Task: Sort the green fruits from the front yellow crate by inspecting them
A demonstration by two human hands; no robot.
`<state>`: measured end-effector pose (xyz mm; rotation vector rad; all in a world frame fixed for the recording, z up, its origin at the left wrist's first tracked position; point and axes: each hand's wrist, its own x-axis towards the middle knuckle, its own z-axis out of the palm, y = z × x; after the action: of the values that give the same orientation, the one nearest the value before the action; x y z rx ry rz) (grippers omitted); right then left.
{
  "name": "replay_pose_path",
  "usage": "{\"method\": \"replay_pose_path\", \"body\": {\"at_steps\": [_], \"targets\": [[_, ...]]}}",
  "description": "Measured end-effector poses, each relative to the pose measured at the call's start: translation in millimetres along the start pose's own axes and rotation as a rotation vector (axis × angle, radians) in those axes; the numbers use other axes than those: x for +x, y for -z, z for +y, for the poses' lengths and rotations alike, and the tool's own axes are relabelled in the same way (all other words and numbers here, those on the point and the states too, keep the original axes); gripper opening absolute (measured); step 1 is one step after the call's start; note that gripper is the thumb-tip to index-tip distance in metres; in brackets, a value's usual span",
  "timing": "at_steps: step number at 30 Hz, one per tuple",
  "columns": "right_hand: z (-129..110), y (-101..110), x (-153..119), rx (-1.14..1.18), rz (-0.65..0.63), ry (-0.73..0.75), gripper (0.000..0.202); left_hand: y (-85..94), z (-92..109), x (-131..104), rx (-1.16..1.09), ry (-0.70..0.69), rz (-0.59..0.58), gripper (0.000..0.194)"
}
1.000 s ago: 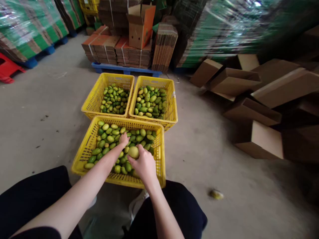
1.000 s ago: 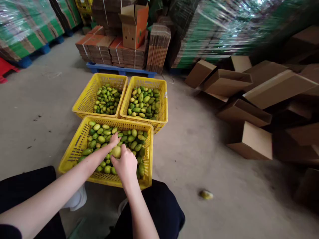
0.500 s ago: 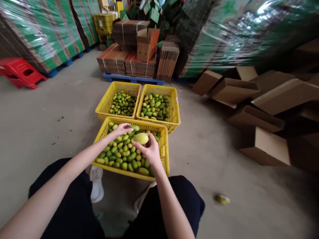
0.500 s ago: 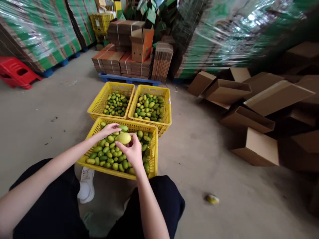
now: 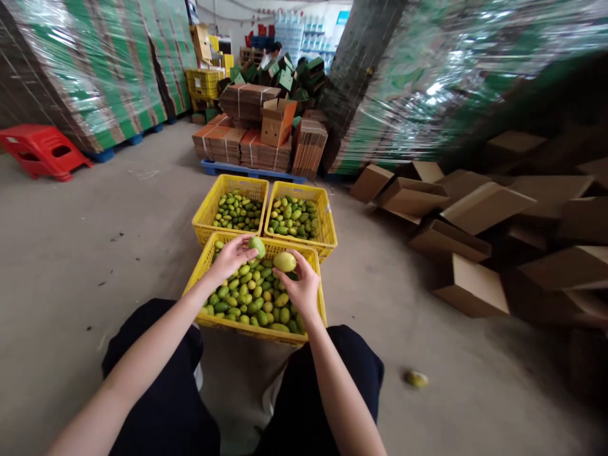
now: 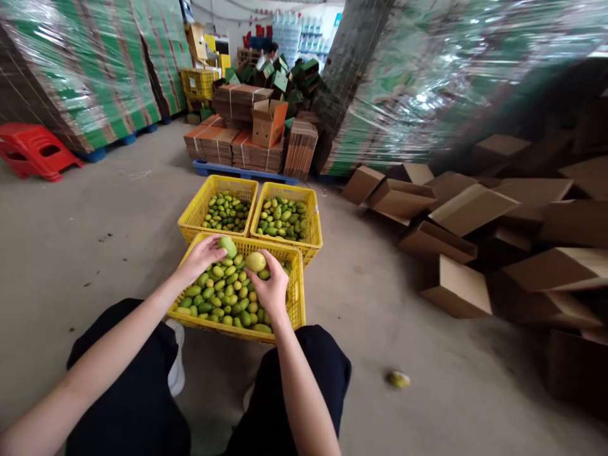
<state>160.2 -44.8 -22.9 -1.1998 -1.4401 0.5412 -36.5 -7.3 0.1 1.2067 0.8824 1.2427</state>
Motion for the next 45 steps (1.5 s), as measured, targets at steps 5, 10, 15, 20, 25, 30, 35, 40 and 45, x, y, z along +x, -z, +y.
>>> {"method": "replay_pose_path", "body": {"at_steps": [5, 10, 15, 20, 25, 30, 35, 40, 45], "targets": [[-5.7, 0.5, 1.4, -0.245, 0.068, 0.222, 0.041, 3.2, 2.1, -5.5, 0.398, -0.281, -0.089, 0.037], [-8.1, -6.6, 9.6, -0.321, 0.05, 0.335, 0.034, 12.6, -0.4, -8.8, 0.512, -0.387, -0.08, 0.037], [-17.6, -15.7, 15.6, -0.146, -0.009, 0.22, 0.035, 17.2, -0.7, -8.3, 0.321, -0.23, -0.017, 0.041], [-22.0, -22.2, 18.7, 0.343, -0.188, -0.252, 0.041, 19.7, 4.8, -6.8, -0.155, 0.246, 0.009, 0.037], [-23.2, -29.7, 18.8, 0.615, -0.29, -0.478, 0.048, 19.7, 7.7, -2.6, -0.551, 0.607, 0.02, 0.028], [-21.4, -39.6, 15.2, 0.689, -0.372, -0.586, 0.039, 14.9, 2.8, 1.0, -0.638, 0.721, 0.132, 0.023], [-17.4, -39.8, 17.6, 0.728, -0.318, -0.627, 0.037, 12.3, 1.8, 1.7, -0.61, 0.703, 0.156, 0.02], [-17.6, -35.7, 15.5, 0.531, -0.176, -0.373, 0.051, 10.4, 9.5, -5.2, -0.372, 0.398, 0.074, 0.021], [-16.4, -36.7, 7.4, 0.099, 0.01, -0.031, 0.056, 9.5, 14.9, -9.4, -0.061, 0.118, 0.047, 0.043]]}}
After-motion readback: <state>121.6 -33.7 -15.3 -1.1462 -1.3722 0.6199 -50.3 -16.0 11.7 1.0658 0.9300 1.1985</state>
